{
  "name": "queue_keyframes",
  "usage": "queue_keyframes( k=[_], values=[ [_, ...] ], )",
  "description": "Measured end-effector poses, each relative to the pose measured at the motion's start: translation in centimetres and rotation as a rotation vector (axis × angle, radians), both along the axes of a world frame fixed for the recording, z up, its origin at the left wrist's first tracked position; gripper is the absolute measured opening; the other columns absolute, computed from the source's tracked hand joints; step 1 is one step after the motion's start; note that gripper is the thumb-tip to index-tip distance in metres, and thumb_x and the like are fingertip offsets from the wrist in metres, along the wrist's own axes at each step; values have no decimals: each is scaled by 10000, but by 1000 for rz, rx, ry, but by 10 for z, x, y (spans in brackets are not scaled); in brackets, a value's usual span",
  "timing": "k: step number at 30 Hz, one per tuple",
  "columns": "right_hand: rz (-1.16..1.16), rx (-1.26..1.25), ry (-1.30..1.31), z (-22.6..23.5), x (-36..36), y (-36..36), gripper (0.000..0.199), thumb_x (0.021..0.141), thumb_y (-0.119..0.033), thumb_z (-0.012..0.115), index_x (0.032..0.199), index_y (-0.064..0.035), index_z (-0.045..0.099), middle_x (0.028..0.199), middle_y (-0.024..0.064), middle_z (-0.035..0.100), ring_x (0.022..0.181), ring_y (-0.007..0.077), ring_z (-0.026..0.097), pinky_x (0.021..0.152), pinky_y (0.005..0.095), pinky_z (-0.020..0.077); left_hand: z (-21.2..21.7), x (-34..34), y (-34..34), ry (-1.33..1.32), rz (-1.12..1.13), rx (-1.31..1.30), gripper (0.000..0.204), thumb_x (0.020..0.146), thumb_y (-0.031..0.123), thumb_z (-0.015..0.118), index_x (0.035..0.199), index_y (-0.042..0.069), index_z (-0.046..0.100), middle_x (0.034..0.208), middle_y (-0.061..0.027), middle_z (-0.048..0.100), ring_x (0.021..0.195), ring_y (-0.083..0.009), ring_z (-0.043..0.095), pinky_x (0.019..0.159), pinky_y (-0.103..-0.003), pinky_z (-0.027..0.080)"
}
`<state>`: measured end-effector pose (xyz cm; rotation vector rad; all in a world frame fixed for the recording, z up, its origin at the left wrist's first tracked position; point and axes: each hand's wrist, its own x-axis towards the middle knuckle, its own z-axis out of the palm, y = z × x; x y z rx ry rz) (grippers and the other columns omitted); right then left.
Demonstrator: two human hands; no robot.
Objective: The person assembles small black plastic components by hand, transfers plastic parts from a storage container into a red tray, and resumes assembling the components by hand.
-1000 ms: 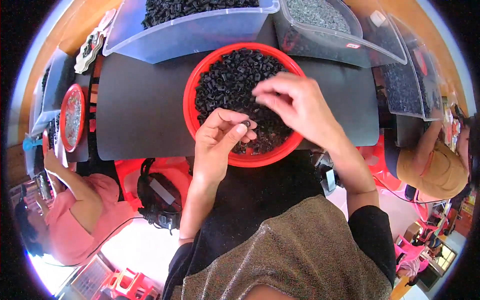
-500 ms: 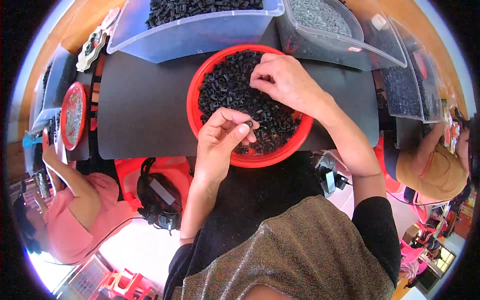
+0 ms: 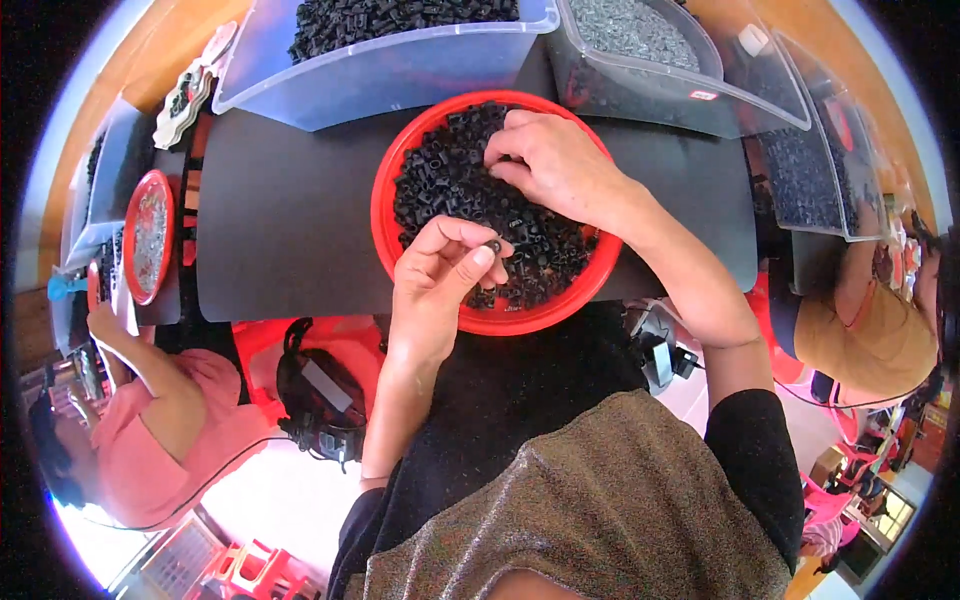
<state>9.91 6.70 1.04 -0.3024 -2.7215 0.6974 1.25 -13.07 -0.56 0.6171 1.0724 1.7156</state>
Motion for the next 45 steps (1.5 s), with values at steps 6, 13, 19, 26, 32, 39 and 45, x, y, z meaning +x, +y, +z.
queue_keyframes(
  k=[6,13,19,26,32,39,45],
  values=[
    [-51,160,-78,5,8,4,76,796,-122,672,836,-61,695,851,125,603,833,330,633,690,446,520,0,-1,-2,-10,6,-2,97,937,36,614,1032,20,604,973,-104,680,772,-113,618,729,-258,502],
    [-114,126,-90,6,10,10,65,826,-80,645,886,-56,654,897,113,574,857,341,617,733,443,505,0,-1,-1,-10,14,-3,92,937,39,615,1026,19,602,967,-104,680,769,-112,615,725,-263,506],
    [-89,144,-52,10,14,6,98,815,-53,602,858,-44,690,891,137,610,865,333,632,734,442,529,1,-1,0,-15,6,11,81,936,34,614,1015,17,601,967,-104,680,771,-107,612,727,-255,501],
    [-61,126,-35,13,11,3,82,776,-88,689,842,-40,690,865,126,599,851,320,634,726,429,529,1,0,0,-17,9,4,82,936,31,614,1015,17,596,970,-105,679,772,-105,609,728,-250,499],
    [-3,98,-6,3,5,0,83,775,-87,687,841,-41,710,838,125,593,825,313,630,693,433,512,1,0,-1,-30,9,9,78,938,33,613,1013,21,595,973,-105,678,771,-106,609,725,-247,500],
    [68,103,-58,3,-2,4,85,755,-101,681,795,-28,694,855,139,611,843,331,636,712,453,513,2,0,1,-33,18,7,81,939,46,618,1017,29,601,969,-100,682,762,-104,609,717,-242,498],
    [107,119,-151,6,-5,6,132,745,-114,691,828,-13,674,910,165,643,911,354,644,737,462,518,3,1,2,-35,45,8,88,942,79,629,1014,30,610,950,-98,685,757,-108,609,707,-242,492]
  ],
)
